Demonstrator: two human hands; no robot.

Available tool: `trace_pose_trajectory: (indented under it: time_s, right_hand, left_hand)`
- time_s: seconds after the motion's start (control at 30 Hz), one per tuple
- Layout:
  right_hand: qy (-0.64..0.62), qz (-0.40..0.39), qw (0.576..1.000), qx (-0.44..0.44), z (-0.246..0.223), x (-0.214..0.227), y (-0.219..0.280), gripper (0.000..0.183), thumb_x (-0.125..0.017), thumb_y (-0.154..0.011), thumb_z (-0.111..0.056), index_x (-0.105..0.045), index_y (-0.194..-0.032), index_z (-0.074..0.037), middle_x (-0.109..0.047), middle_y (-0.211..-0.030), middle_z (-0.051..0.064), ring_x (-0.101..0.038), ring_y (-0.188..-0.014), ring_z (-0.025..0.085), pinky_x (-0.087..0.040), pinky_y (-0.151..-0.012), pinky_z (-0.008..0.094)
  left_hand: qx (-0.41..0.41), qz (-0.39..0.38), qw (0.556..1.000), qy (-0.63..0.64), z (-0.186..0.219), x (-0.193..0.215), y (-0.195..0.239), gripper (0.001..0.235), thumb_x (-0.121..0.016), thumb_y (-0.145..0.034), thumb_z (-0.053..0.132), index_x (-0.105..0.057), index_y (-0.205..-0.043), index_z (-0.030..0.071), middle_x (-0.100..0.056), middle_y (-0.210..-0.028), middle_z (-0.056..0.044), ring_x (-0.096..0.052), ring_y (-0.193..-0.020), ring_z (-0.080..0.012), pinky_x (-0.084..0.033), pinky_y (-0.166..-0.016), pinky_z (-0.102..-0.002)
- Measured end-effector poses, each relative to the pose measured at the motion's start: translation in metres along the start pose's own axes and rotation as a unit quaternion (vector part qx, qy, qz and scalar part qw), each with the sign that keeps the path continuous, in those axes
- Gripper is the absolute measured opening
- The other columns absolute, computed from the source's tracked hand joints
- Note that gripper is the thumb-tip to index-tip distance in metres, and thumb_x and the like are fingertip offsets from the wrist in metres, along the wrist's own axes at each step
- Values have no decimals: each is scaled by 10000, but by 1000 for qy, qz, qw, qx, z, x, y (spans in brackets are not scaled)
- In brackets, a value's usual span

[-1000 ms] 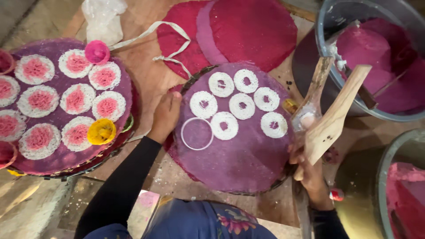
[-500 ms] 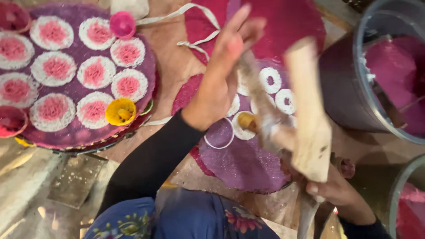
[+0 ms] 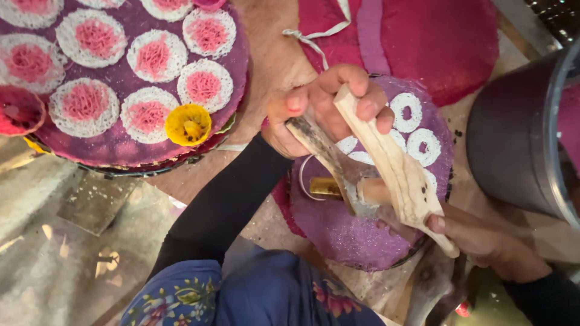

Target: The person prepares traditional kue putu mayang by using a wooden press tool to extrude white and pink rice flour dough into lacy circular patterns onto purple bases on a tray.

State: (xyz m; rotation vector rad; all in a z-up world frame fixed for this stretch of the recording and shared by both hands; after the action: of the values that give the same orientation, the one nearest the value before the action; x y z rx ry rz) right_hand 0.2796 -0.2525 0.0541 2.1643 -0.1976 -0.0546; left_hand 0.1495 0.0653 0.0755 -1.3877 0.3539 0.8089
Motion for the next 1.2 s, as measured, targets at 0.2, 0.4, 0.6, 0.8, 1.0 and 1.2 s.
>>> trace_pose_trajectory:
  time_s: [0.2,0.4,0.6,0.8,1.0,1.2]
  right_hand:
    - [6,-31,999,-4,-31,-14,-7,1025,-604,-812,-652,-311,-1596,-59,-453,-1565,130,-382,-1514,246,-244,-1196,391]
    - [40,-46,998,-11,1,11,-34,1069,-574,-799,-678,-236,-1613,-73,-417,-1608,110,-349,-1512,241,-253,-1180,401]
    - [69,-22,997,9,27,21,-62,1076,-622,-783,-681,-278,-1568,-30,-538,-1503,148,-490,-1384,254,-376,-1117,403]
    - [115,8,993,-7,28,19,-68,958,-653,-779,-650,-497,-1429,37,-717,-1227,178,-658,-1123,249,-528,-955,408]
    - [104,6,995,-12,22,10,-60,970,-607,-788,-683,-464,-1417,42,-671,-1255,150,-655,-1154,219,-525,-953,376]
    - [136,59,986,-81,20,16,-40,903,-598,-764,-649,-569,-1327,57,-715,-1097,175,-719,-980,244,-583,-804,405]
  left_hand:
    - [2,66,996,-58,9,3,5,456,-674,-820,408,-545,-1151,122,-529,-1153,-44,-516,-1165,-250,-397,-1072,-443]
    - [-15,105,994,-20,5,11,12,379,-623,-894,394,-542,-1113,94,-543,-1005,-63,-514,-1003,-232,-402,-975,-382]
    - [-46,144,988,-10,6,35,29,356,-503,-1001,433,-570,-978,84,-559,-868,-72,-528,-889,-215,-421,-880,-364]
    - [-50,151,987,-20,11,43,39,354,-511,-1009,427,-583,-959,84,-597,-852,-86,-563,-849,-233,-459,-902,-398]
    - [-60,219,974,2,0,47,52,325,-516,-1007,422,-566,-993,101,-572,-838,-75,-539,-869,-248,-445,-907,-400]
    - [-68,250,965,36,-23,63,56,299,-477,-1026,383,-549,-945,104,-544,-818,-65,-514,-868,-251,-434,-902,-402]
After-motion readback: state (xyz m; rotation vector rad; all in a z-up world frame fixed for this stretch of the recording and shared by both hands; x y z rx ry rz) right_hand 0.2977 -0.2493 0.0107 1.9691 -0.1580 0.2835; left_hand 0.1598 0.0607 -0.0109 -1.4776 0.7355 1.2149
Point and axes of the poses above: each hand's wrist, its own y-axis away from the middle knuckle, its own x-axis out of the back of the hand, z = x × y, the point moved 5 cm from there along -y, towards the middle knuckle
